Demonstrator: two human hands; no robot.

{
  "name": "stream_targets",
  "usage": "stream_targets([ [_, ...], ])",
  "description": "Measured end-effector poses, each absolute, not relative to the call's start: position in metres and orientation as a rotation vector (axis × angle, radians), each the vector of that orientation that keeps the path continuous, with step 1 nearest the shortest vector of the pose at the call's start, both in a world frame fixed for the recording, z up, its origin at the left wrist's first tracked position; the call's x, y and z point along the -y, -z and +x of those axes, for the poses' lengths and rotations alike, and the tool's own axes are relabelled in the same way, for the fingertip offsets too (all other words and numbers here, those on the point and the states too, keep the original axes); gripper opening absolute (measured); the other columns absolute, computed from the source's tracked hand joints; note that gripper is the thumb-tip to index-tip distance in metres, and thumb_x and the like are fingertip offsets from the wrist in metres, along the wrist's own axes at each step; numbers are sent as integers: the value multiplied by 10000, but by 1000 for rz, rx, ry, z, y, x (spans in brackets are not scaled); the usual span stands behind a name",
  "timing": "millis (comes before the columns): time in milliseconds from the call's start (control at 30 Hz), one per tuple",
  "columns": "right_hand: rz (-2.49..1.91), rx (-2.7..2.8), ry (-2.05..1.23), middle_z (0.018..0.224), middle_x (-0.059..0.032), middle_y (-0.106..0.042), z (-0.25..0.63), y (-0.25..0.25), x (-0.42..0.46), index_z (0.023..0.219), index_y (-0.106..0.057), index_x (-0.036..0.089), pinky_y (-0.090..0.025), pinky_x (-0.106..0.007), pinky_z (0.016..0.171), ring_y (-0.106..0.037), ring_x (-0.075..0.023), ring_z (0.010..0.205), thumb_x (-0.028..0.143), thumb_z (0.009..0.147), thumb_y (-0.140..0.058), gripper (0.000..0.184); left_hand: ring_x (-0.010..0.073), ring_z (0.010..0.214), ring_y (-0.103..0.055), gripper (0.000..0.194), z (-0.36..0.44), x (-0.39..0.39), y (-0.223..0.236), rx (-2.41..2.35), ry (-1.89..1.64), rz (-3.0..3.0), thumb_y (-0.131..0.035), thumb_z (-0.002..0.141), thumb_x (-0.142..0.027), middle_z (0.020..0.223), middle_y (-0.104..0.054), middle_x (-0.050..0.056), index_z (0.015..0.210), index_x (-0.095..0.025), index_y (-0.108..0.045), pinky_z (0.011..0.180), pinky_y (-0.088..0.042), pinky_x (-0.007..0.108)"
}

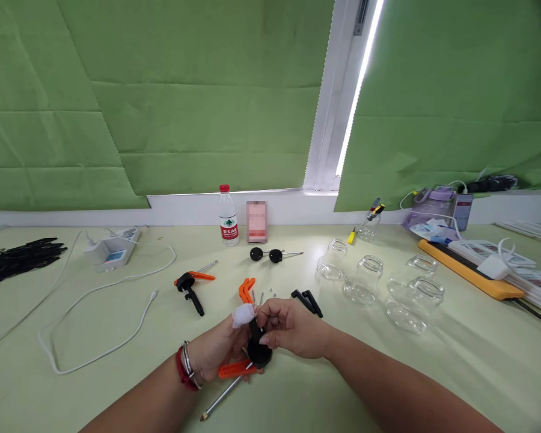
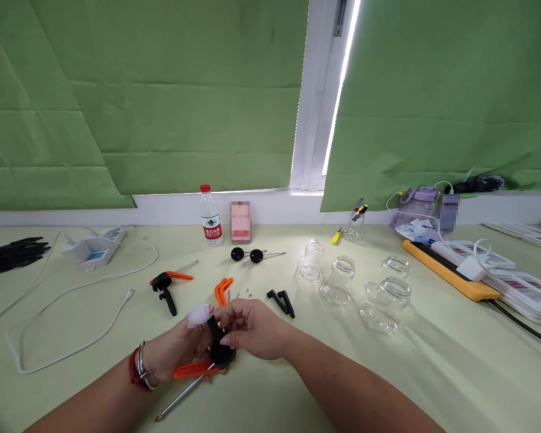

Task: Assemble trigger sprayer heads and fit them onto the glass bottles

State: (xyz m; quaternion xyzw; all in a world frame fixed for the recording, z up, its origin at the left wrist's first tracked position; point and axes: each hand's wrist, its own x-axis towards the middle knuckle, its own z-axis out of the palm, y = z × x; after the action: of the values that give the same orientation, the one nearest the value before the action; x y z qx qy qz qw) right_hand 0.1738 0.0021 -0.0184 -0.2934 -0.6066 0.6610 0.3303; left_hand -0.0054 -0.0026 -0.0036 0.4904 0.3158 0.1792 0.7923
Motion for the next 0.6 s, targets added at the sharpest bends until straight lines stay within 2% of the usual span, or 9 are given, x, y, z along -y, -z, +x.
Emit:
stream_targets([
  [100, -801, 1611, -1680, 753, 29, -547, 174, 16, -1, 824, -545, 174, -434, -254, 625, -494, -84, 631, 246, 639, -764, 295, 208, 651, -637, 703, -6, -1, 10, -607, -362, 974, -382, 700, -790, 795, -634, 72, 1026, -189, -543, 447, -439, 241],
  [233, -906, 1687, -1337, 818, 2, -576, 177, 7, 1, 874, -573, 184, -434, -272, 664, -489, -101, 671, 218, 690, -716, 235, 255, 758, -649, 670, -7, -5, 14, -460, -415, 842, -387, 750, -728, 871, -628, 75, 1182, -222, -466, 579, -502, 350],
  [300, -976, 1646, -1192, 762, 5, -573, 180, 2, 0, 809, -552, 189, -426, -267, 613, -482, -105, 626, 283, 730, -691, 186, 290, 853, -636, 649, -7, -4, 10, -348, -514, 799, -408, 770, -677, 938, -622, 100, 1211, -203, -457, 694, -497, 439],
  [400, -1104, 1575, -1126, 623, 18, -532, 185, -1, -2, 688, -509, 186, -379, -245, 521, -480, -108, 558, 460, 797, -604, 310, 336, 1057, -548, 703, -5, 0, 1, -188, -752, 766, -483, 739, -628, 1106, -578, 149, 1256, -153, -452, 908, -397, 525],
  [500, -1122, 1667, -1406, 626, -11, -574, 187, 3, -2, 693, -541, 161, -348, -234, 475, -497, -102, 509, 606, 844, -442, 481, 338, 1201, -437, 737, -4, 1, -5, -119, -1006, 758, -556, 700, -581, 1188, -545, 154, 1275, -131, -454, 1044, -279, 486],
  [600, -986, 1759, -1846, 686, -31, -638, 185, 9, -2, 855, -543, 157, -372, -225, 470, -531, -98, 476, 623, 819, -476, 472, 337, 1261, -381, 684, -6, -1, -7, -122, -1139, 786, -587, 695, -537, 1224, -538, 138, 1249, -150, -481, 1079, -232, 465],
])
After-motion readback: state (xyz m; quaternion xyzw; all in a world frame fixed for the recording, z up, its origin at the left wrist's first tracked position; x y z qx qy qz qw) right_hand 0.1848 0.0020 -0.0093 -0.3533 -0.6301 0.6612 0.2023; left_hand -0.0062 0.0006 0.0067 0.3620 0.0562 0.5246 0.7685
